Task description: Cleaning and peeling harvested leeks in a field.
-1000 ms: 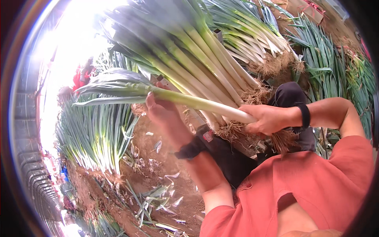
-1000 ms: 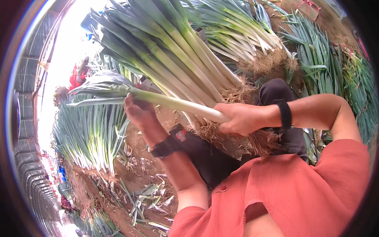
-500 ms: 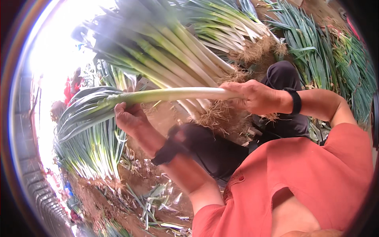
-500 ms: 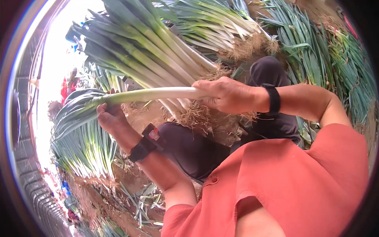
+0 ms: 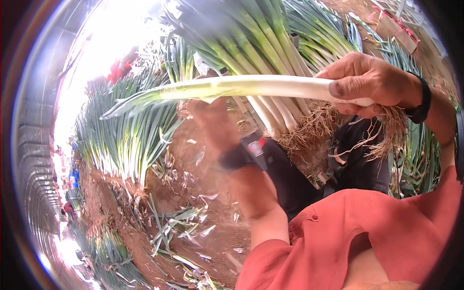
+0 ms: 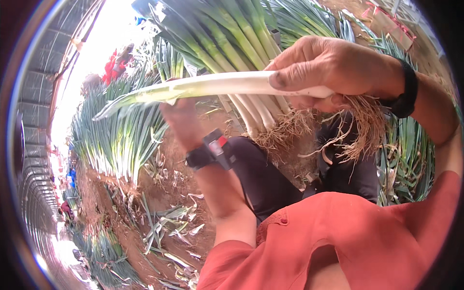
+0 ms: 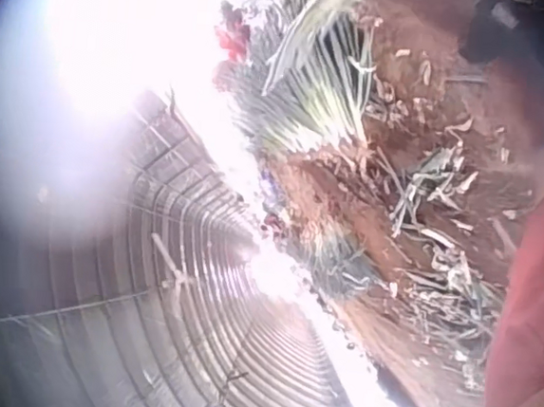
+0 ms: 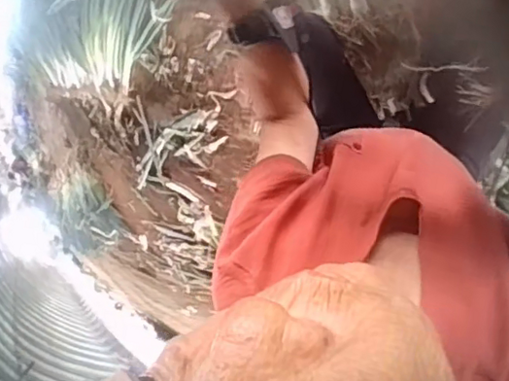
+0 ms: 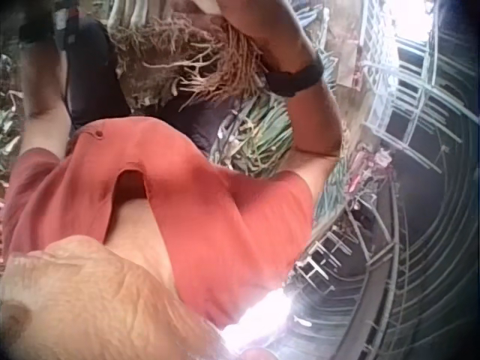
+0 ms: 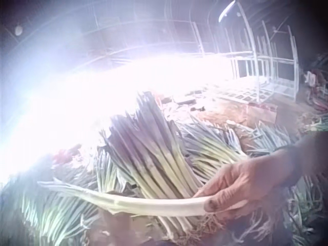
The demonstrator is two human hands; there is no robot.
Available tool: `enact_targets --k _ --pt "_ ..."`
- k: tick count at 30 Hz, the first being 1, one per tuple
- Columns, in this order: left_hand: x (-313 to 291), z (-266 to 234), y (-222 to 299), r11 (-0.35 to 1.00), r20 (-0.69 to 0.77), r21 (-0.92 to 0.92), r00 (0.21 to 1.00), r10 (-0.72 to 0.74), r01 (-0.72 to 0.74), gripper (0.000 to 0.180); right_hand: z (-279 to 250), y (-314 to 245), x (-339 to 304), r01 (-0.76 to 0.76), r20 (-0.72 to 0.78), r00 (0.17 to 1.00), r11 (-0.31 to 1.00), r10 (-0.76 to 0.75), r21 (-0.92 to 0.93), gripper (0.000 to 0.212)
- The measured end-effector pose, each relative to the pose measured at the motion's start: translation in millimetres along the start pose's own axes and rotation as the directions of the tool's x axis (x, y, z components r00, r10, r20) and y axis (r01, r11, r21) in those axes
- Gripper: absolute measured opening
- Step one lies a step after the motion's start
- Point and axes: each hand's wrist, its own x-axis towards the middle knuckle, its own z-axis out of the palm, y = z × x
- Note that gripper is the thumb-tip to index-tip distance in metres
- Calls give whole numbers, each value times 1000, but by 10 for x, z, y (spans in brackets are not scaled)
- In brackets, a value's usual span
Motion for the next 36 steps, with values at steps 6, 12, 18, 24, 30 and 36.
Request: enact_targets --k 6,12,18,24,30,36 --pt "-133 723 -160 475 455 -687 835 -309 550 14 79 299 130 28 24 999 996 -31 88 38" --pt "-302 -532 -785 906 202 216 891 -407 365 18 457 543 520 98 181 971 954 -153 283 43" --pt "-806 -475 -108 959 267 224 936 -230 172 33 533 504 688 75 234 960 946 -154 315 41" --pt "-569 -917 1361 844 197 -526 980 1 105 77 512 727 431 53 302 946 973 -121 224 49" --pt "-516 -617 1777 918 -39 -361 987 158 -161 66 518 1132 498 261 269 950 874 -158 -409 47" --pt "-673 -156 1568 966 156 -173 963 218 -190 56 302 1132 720 209 240 969 711 -58 -672 52"
